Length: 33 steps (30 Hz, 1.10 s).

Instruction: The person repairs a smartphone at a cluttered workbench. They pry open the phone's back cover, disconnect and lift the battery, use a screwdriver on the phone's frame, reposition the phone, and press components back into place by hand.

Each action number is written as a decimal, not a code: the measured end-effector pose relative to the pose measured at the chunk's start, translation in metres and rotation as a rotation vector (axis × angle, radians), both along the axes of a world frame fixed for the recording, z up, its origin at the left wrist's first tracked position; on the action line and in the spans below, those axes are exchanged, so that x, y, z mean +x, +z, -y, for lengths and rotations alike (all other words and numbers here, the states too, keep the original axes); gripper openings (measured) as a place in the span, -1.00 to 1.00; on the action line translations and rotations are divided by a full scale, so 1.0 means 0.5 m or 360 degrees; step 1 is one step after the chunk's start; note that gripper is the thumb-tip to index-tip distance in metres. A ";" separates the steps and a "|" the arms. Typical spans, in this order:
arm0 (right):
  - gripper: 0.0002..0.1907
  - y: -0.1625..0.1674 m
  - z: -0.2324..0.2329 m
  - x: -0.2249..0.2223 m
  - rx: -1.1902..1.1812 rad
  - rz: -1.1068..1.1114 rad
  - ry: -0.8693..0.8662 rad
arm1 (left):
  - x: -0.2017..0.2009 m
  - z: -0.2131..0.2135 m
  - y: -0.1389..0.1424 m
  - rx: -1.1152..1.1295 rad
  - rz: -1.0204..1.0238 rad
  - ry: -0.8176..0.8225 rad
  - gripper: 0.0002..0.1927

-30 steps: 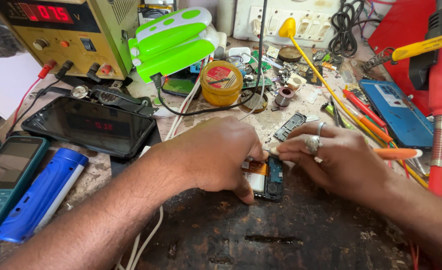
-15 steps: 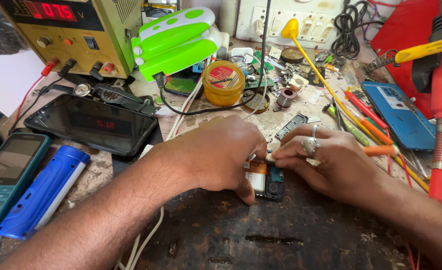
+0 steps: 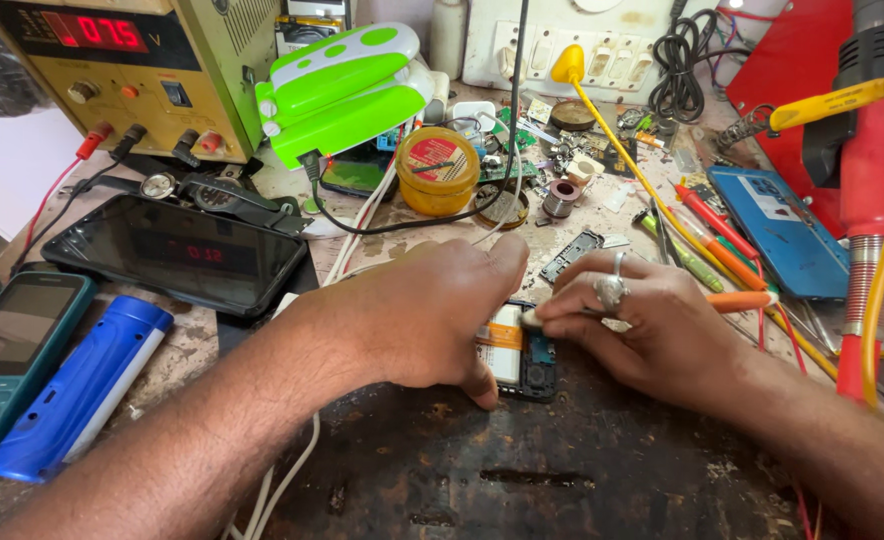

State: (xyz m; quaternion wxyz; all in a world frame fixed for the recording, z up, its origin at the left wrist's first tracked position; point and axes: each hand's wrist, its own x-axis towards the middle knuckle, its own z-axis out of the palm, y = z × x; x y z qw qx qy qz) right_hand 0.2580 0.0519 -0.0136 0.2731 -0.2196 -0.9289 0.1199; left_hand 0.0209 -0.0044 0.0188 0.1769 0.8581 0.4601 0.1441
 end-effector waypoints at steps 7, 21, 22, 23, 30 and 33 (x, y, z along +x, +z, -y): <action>-0.89 0.005 -0.010 0.007 0.0029 -0.0091 -0.0539 | -0.002 0.003 -0.008 -0.0020 -0.0010 -0.0026 -0.16; -0.82 0.007 -0.030 0.030 0.0215 0.0200 -0.0639 | -0.011 -0.001 -0.018 0.0021 0.0004 -0.0111 -0.20; -0.82 0.009 -0.028 0.029 0.0216 0.0179 -0.0647 | -0.011 -0.001 -0.015 0.0047 0.0020 -0.0130 -0.19; -0.81 0.012 -0.026 0.028 0.0110 0.0236 -0.0785 | -0.010 -0.001 -0.012 0.0073 0.0038 -0.0148 -0.18; -0.83 0.019 0.006 0.015 -0.0257 0.0138 -0.0459 | -0.006 0.005 0.000 -0.0157 -0.0046 -0.0044 -0.36; -0.83 0.024 0.009 0.011 -0.0183 0.0126 -0.0185 | -0.006 0.005 -0.001 -0.0048 0.0022 -0.0074 -0.34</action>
